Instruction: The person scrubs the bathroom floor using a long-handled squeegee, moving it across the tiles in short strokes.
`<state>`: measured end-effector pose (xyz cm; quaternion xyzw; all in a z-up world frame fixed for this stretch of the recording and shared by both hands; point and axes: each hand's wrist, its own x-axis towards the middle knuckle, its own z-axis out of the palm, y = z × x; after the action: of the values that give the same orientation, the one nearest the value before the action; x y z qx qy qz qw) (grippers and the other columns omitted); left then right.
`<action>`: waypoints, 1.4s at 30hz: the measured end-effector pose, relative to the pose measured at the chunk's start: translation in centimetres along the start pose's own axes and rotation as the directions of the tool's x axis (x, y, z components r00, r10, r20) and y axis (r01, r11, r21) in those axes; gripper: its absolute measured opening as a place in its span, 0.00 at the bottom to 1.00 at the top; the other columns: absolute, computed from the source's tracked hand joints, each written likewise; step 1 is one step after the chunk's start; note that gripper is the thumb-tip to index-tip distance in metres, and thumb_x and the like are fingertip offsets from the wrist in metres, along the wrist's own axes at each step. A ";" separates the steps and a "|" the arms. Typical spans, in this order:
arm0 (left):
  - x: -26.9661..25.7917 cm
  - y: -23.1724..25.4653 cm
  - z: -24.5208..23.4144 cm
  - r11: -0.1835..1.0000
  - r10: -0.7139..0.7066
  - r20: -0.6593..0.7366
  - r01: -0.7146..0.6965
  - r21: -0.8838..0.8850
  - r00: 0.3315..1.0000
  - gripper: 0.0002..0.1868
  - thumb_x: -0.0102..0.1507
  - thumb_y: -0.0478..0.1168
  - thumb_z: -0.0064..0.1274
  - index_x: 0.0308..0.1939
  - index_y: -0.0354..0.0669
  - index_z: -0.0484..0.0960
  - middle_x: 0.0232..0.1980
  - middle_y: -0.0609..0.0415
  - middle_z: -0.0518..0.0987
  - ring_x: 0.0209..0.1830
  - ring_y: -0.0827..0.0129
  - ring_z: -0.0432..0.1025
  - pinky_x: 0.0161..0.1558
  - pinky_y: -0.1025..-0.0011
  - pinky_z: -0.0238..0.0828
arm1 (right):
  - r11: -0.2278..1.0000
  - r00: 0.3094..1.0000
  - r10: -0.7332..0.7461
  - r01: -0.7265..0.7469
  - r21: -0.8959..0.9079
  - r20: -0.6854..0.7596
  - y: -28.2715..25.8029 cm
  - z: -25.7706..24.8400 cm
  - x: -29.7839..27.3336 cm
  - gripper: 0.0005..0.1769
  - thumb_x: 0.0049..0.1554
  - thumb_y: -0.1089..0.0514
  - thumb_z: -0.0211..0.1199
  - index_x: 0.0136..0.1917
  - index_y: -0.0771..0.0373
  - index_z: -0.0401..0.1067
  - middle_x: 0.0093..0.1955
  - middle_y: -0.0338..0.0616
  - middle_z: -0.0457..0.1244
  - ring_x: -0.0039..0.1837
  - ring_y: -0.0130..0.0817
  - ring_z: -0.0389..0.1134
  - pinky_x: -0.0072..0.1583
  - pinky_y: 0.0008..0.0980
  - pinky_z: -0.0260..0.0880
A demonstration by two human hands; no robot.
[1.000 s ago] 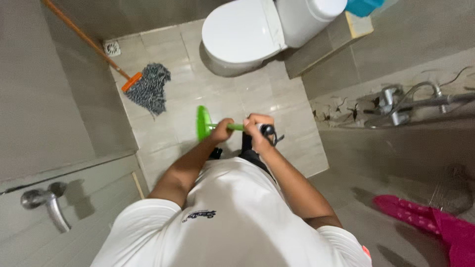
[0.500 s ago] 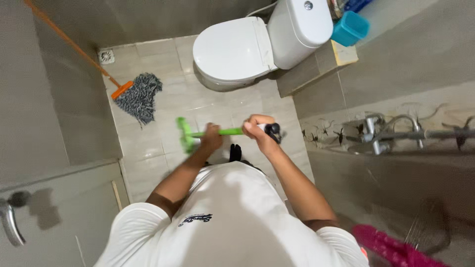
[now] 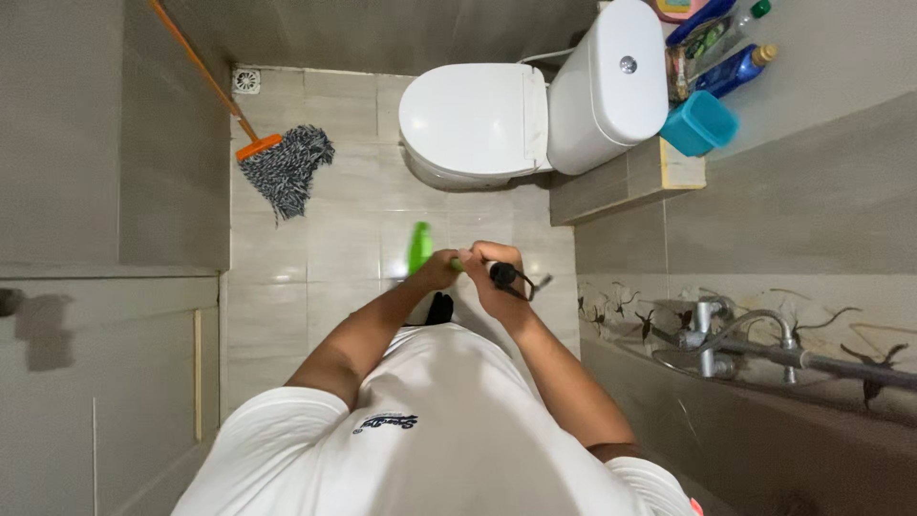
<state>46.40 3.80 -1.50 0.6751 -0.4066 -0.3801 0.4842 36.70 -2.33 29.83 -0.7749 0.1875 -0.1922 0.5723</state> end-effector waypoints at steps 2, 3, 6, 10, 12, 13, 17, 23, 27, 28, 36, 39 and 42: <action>1.0 1.7 1.4 0.962 0.209 -0.017 -0.209 -0.179 0.978 0.06 0.60 0.35 0.50 0.38 0.40 0.80 0.39 0.41 0.83 0.39 0.46 0.77 0.42 0.57 0.73 | 1.000 1.000 -0.006 0.006 -0.002 -0.014 -1.5 -1.6 -0.4 0.23 0.63 0.57 0.61 0.30 0.67 0.59 0.28 0.34 0.51 0.35 0.22 0.49 0.38 0.29 0.50; 1.4 2.3 1.7 0.979 0.196 -0.027 -0.197 -0.060 0.980 0.03 0.59 0.35 0.51 0.35 0.40 0.79 0.37 0.40 0.82 0.38 0.44 0.76 0.42 0.56 0.73 | 0.999 0.999 -0.014 0.015 0.030 -0.030 -2.1 -2.7 -0.6 0.22 0.62 0.57 0.61 0.30 0.67 0.60 0.28 0.34 0.52 0.35 0.22 0.50 0.38 0.29 0.51; 1.3 3.3 2.2 0.974 0.138 -0.084 -0.120 0.195 0.987 0.04 0.59 0.35 0.54 0.31 0.39 0.78 0.34 0.37 0.80 0.37 0.42 0.76 0.40 0.55 0.72 | 0.981 0.999 -0.012 0.019 0.192 -0.034 -2.4 -5.3 -1.2 0.23 0.62 0.55 0.61 0.29 0.65 0.61 0.30 0.36 0.57 0.37 0.25 0.56 0.41 0.30 0.56; 0.0 1.0 -1.1 0.927 0.010 -0.217 0.073 0.368 0.976 0.05 0.57 0.37 0.57 0.30 0.38 0.80 0.35 0.35 0.79 0.39 0.39 0.75 0.43 0.49 0.71 | 0.882 0.999 -0.002 -0.020 0.471 0.045 0.6 -6.5 -0.5 0.25 0.65 0.54 0.62 0.30 0.60 0.58 0.30 0.37 0.55 0.38 0.27 0.55 0.46 0.33 0.58; -0.4 -0.4 -2.8 0.891 -0.064 -0.319 0.199 0.409 0.946 0.06 0.55 0.36 0.59 0.31 0.36 0.81 0.37 0.33 0.79 0.42 0.38 0.75 0.46 0.48 0.71 | 0.856 0.997 -0.026 -0.016 0.516 0.074 3.0 -6.0 0.5 0.24 0.65 0.54 0.63 0.31 0.62 0.59 0.32 0.39 0.57 0.40 0.29 0.56 0.56 0.35 0.63; -0.7 -1.2 -3.5 0.886 -0.107 -0.373 0.259 0.385 0.921 0.07 0.54 0.36 0.60 0.31 0.35 0.81 0.39 0.32 0.79 0.42 0.38 0.75 0.47 0.49 0.72 | 0.842 0.995 -0.037 -0.018 0.539 0.090 4.1 -5.5 0.9 0.24 0.65 0.55 0.63 0.31 0.63 0.59 0.32 0.41 0.58 0.40 0.30 0.57 0.61 0.36 0.66; -1.9 -3.0 -5.5 0.810 -0.347 -0.444 0.502 0.302 0.826 0.11 0.57 0.38 0.61 0.38 0.34 0.79 0.45 0.31 0.78 0.47 0.39 0.73 0.50 0.52 0.71 | 0.920 0.982 0.075 -0.134 0.367 0.172 7.7 -3.1 1.3 0.23 0.63 0.52 0.59 0.29 0.62 0.62 0.34 0.41 0.61 0.43 0.30 0.62 0.47 0.31 0.61; -1.0 -2.0 -2.2 0.819 -0.459 -0.274 0.522 0.238 0.845 0.08 0.59 0.40 0.57 0.38 0.41 0.77 0.44 0.40 0.78 0.43 0.49 0.74 0.43 0.54 0.76 | 0.988 0.978 0.049 -0.078 0.137 0.202 8.8 -3.6 -0.2 0.23 0.65 0.52 0.57 0.32 0.65 0.65 0.32 0.39 0.58 0.38 0.28 0.58 0.44 0.31 0.60; 0.4 -0.3 1.9 0.943 -0.111 -0.122 0.143 0.301 0.986 0.10 0.64 0.44 0.54 0.34 0.41 0.77 0.37 0.42 0.78 0.36 0.55 0.73 0.40 0.58 0.74 | 0.996 0.982 0.049 -0.034 -0.083 0.182 6.7 -5.4 -0.9 0.21 0.62 0.52 0.62 0.33 0.69 0.67 0.29 0.41 0.56 0.36 0.31 0.57 0.41 0.33 0.60; 0.9 0.2 2.6 0.974 -0.044 -0.184 0.083 0.209 0.982 0.11 0.60 0.44 0.58 0.34 0.40 0.77 0.35 0.40 0.78 0.35 0.52 0.74 0.40 0.55 0.71 | 0.994 0.980 0.051 -0.031 -0.104 0.192 5.9 -5.6 -0.9 0.21 0.63 0.52 0.62 0.34 0.70 0.67 0.29 0.43 0.54 0.35 0.32 0.56 0.40 0.34 0.60; 2.2 2.3 3.1 0.964 -0.045 -0.234 0.103 0.244 0.971 0.08 0.58 0.41 0.57 0.34 0.40 0.78 0.37 0.41 0.79 0.41 0.42 0.73 0.41 0.48 0.68 | 0.827 0.962 -0.269 0.212 0.521 0.037 1.7 -7.2 0.8 0.26 0.66 0.56 0.59 0.31 0.57 0.51 0.30 0.35 0.49 0.34 0.29 0.50 0.41 0.36 0.56; 0.1 0.7 -0.3 0.941 -0.021 -0.355 0.138 0.309 0.935 0.11 0.59 0.43 0.59 0.31 0.39 0.78 0.36 0.39 0.78 0.41 0.42 0.73 0.43 0.49 0.69 | 0.780 0.981 -0.188 0.126 0.613 0.038 2.5 -6.4 1.6 0.25 0.65 0.60 0.58 0.30 0.59 0.52 0.28 0.36 0.49 0.33 0.29 0.48 0.41 0.37 0.54; -2.4 -1.7 -4.5 0.886 0.015 -0.478 0.210 0.413 0.878 0.09 0.57 0.42 0.60 0.31 0.40 0.78 0.36 0.39 0.78 0.40 0.43 0.73 0.43 0.49 0.70 | 0.729 0.987 -0.140 0.048 0.683 0.080 6.1 -2.6 3.1 0.23 0.65 0.62 0.56 0.30 0.61 0.54 0.30 0.35 0.48 0.36 0.28 0.46 0.42 0.35 0.49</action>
<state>49.88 7.94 -1.71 0.8606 -0.3192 -0.1250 0.3767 37.53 -7.73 24.93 -0.5318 0.0285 -0.2269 0.8154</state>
